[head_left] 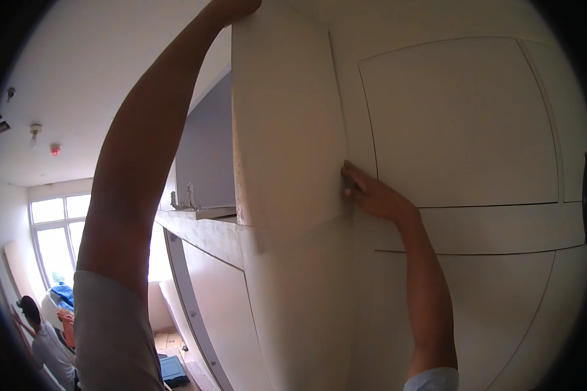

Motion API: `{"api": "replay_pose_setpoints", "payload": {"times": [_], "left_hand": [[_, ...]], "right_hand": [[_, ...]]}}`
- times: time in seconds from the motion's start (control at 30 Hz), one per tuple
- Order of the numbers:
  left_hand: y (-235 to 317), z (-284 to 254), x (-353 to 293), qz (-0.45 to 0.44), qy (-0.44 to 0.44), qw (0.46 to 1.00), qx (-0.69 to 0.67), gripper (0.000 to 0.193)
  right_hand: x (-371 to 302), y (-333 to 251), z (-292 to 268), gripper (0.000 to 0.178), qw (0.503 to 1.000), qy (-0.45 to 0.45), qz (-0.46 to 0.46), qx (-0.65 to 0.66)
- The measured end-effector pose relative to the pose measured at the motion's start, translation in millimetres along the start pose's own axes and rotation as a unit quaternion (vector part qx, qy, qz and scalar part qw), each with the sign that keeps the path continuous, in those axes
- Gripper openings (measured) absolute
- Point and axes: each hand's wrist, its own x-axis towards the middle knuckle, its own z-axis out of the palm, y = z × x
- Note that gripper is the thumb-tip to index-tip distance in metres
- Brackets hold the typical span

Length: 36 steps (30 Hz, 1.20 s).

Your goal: The person aligns a white laminate sheet against a cabinet corner, then uses a metal straightedge and a knife on a workbench to trim the edge of the sheet.

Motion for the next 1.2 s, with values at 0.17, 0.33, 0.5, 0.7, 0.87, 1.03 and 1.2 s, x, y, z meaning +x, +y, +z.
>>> {"api": "replay_pose_setpoints", "payload": {"times": [0.17, 0.33, 0.5, 0.7, 0.87, 1.03, 1.2], "left_hand": [[21, -4, -41, -0.043, -0.105, 0.982, -0.148, 0.067], [32, -17, -44, -0.077, -0.111, 0.978, -0.158, 0.081], [66, -37, -49, -0.043, -0.124, 0.982, -0.138, 0.076], [64, -9, -25, -0.029, -0.093, 0.987, -0.130, 0.070], [38, 7, -31, -0.014, -0.076, 0.993, -0.093, 0.065], [33, -9, -29, -0.005, -0.070, 0.989, -0.128, 0.063], [-1, 36, -12, 0.071, -0.036, 0.993, -0.082, 0.065]], "right_hand": [[-5, 9, 0, 0.061, 0.999, -0.011, 0.028, 0.017], [-7, 4, -3, 0.059, 1.000, -0.007, 0.024, 0.014], [-6, 6, 4, 0.058, 1.000, -0.003, 0.012, -0.005], [-13, 5, 3, 0.058, 0.999, 0.021, 0.010, -0.033], [-4, 11, 6, 0.059, 0.999, 0.005, 0.029, -0.019], [-1, -4, 4, 0.055, 0.999, 0.033, 0.003, 0.029], [-6, -13, -4, 0.053, 0.996, 0.028, 0.080, -0.002]]}}
